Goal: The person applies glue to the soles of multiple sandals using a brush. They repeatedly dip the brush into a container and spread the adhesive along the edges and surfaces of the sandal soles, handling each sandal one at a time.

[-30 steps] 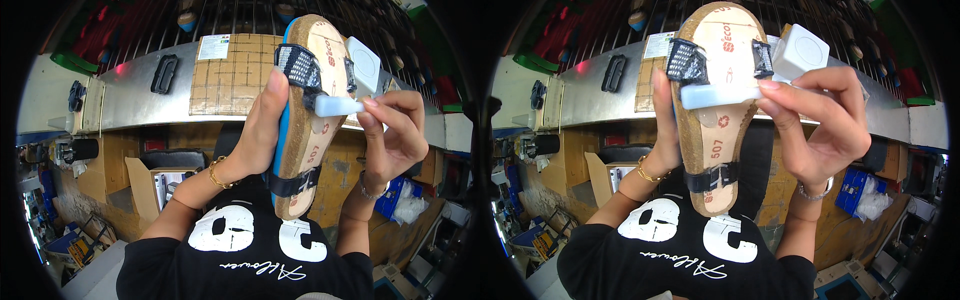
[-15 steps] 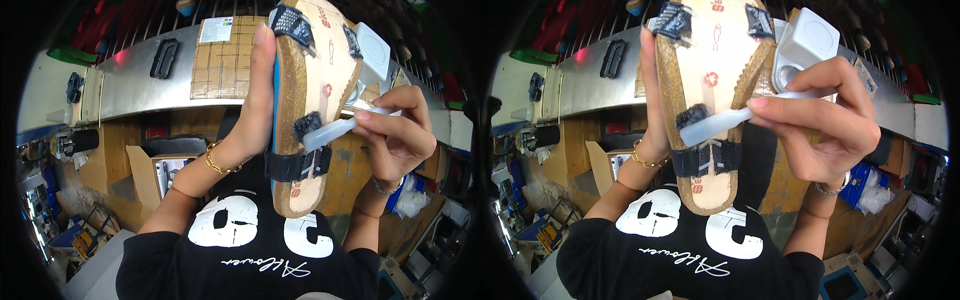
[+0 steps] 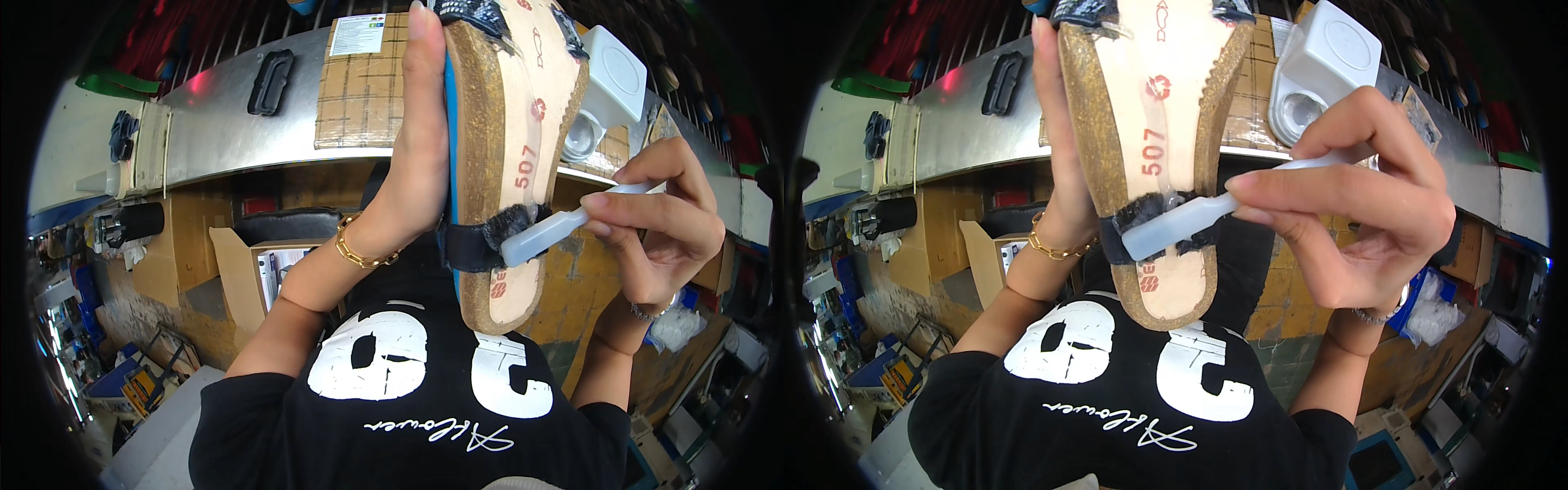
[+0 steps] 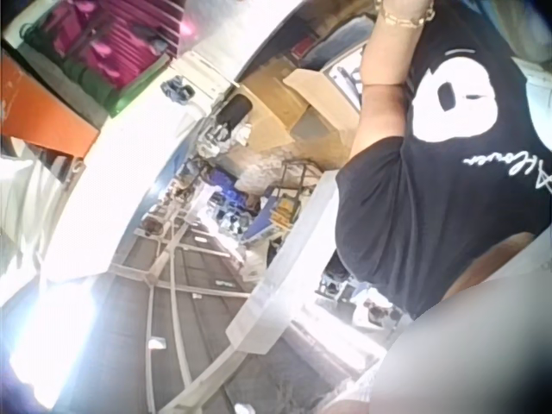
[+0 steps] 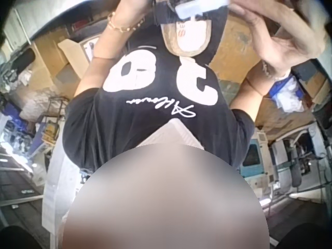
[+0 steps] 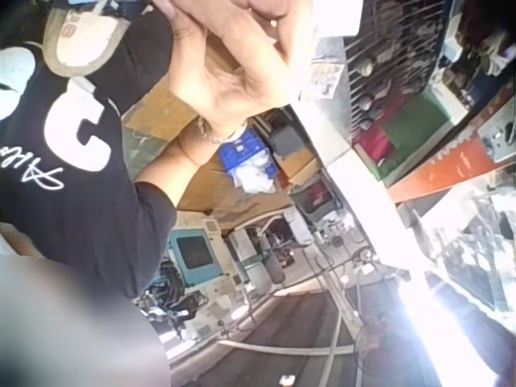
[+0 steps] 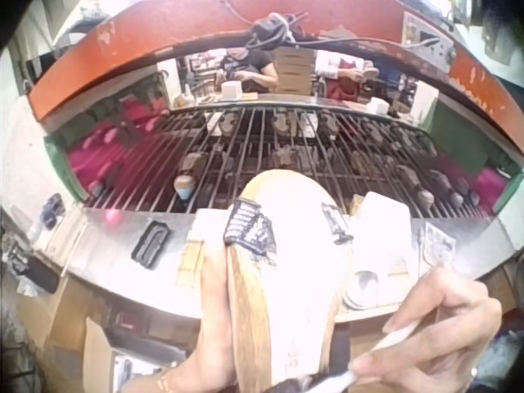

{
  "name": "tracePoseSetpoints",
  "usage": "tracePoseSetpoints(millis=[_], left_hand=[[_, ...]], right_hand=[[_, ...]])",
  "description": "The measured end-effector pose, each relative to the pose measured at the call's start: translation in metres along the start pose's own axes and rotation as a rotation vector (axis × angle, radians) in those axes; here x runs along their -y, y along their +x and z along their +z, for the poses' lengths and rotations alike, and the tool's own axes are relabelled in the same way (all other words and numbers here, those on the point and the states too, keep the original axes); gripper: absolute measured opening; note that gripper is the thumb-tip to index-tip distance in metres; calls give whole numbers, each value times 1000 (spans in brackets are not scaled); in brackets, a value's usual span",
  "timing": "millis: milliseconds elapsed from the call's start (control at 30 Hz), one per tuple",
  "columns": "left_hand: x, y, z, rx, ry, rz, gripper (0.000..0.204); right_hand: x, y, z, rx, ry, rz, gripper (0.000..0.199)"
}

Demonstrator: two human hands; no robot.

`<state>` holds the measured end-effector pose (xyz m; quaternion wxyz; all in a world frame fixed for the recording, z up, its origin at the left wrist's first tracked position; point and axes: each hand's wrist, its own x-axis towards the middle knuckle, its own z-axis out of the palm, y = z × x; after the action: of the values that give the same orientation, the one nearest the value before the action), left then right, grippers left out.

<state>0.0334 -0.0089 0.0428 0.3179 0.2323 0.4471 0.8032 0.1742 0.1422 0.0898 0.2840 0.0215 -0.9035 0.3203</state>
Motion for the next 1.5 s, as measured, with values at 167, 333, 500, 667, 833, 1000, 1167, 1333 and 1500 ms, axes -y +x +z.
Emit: tracePoseSetpoints(millis=[167,333,500,667,833,1000,1167,1333,1500], left_hand=[[1,2,-2,-8,11,5,89],[2,4,-3,-14,12,5,90],[4,6,-3,-23,5,4,91],[-1,5,-16,-143,-39,22,92],[4,13,-33,-303,-43,197,86],[11,16,-36,-314,-21,297,82],[10,15,-33,-335,-31,317,82],[9,17,-31,-286,-67,258,83],[6,20,-32,-231,-71,158,87]], right_hand=[[-1,-3,3,5,11,-50,29],[-1,2,-2,174,156,-81,23],[-19,36,8,-67,274,0,15],[-19,23,23,-66,128,46,13],[-1,-8,25,0,365,373,16],[5,-14,37,-173,-37,149,28],[15,-23,34,-199,-240,-32,36],[5,-12,32,-193,138,101,36],[6,-13,29,-55,155,-7,27]])
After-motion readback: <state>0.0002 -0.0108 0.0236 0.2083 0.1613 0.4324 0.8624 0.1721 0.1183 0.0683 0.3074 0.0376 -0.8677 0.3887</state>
